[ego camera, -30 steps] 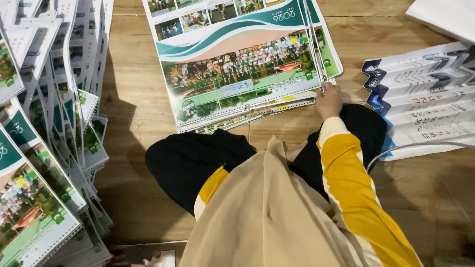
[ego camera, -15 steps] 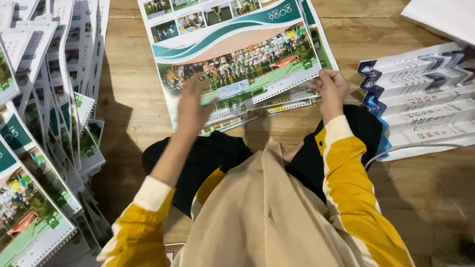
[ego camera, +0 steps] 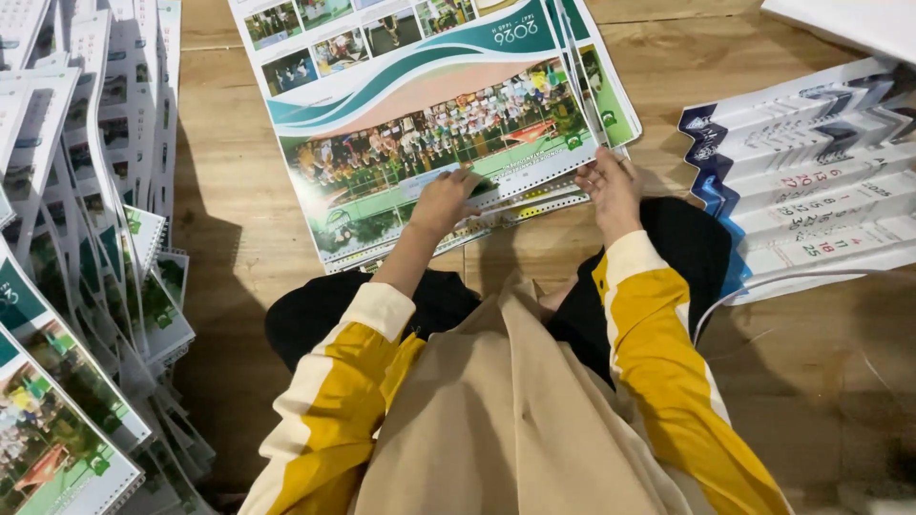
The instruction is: The person is sitting on the floor, flipping through, aligning, and stacking large printed calendar pages, likely for quality control or preparation for binding.
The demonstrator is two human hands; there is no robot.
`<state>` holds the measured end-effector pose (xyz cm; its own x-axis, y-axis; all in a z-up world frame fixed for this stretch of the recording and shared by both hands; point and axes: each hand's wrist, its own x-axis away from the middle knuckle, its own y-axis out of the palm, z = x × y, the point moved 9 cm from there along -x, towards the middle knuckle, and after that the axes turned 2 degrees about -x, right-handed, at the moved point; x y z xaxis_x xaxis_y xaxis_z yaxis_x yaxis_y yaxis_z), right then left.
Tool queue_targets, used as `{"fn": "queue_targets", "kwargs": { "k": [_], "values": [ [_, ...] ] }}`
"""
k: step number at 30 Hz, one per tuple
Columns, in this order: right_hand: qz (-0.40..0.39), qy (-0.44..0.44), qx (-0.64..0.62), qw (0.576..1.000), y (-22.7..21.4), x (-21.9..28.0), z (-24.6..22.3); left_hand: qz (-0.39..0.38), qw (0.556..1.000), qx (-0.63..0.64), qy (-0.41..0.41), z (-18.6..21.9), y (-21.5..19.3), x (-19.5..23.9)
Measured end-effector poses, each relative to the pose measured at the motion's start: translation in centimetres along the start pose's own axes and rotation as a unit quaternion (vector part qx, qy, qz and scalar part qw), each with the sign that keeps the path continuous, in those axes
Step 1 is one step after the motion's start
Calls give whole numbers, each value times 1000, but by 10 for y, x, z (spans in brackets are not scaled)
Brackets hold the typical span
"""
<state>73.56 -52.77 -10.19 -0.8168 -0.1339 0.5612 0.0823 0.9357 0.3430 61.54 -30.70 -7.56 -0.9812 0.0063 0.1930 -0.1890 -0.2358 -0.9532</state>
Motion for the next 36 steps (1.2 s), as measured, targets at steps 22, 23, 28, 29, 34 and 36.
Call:
{"fn": "queue_targets", "kwargs": {
  "k": [22, 23, 28, 29, 34, 36],
  "values": [
    [67, -65, 94, 991, -24, -31, 28, 463, 801, 316, -209, -104, -56, 98],
    [72, -72, 96, 990, -21, -27, 23, 481, 786, 327, -210, -100, -64, 105],
    [76, -97, 105, 987, -12, -15, 8, 512, 774, 312, -203, -48, -142, 125],
    [76, -110, 106, 985, -12, -15, 6, 511, 782, 306, -184, -45, -142, 122],
    [76, -144, 115, 980, -1, -4, -3, 498, 830, 234, -90, -26, -146, 104],
    [39, -134, 80, 987, 16, 16, -14, 428, 893, 121, -71, -6, -132, 83]
  ]
}}
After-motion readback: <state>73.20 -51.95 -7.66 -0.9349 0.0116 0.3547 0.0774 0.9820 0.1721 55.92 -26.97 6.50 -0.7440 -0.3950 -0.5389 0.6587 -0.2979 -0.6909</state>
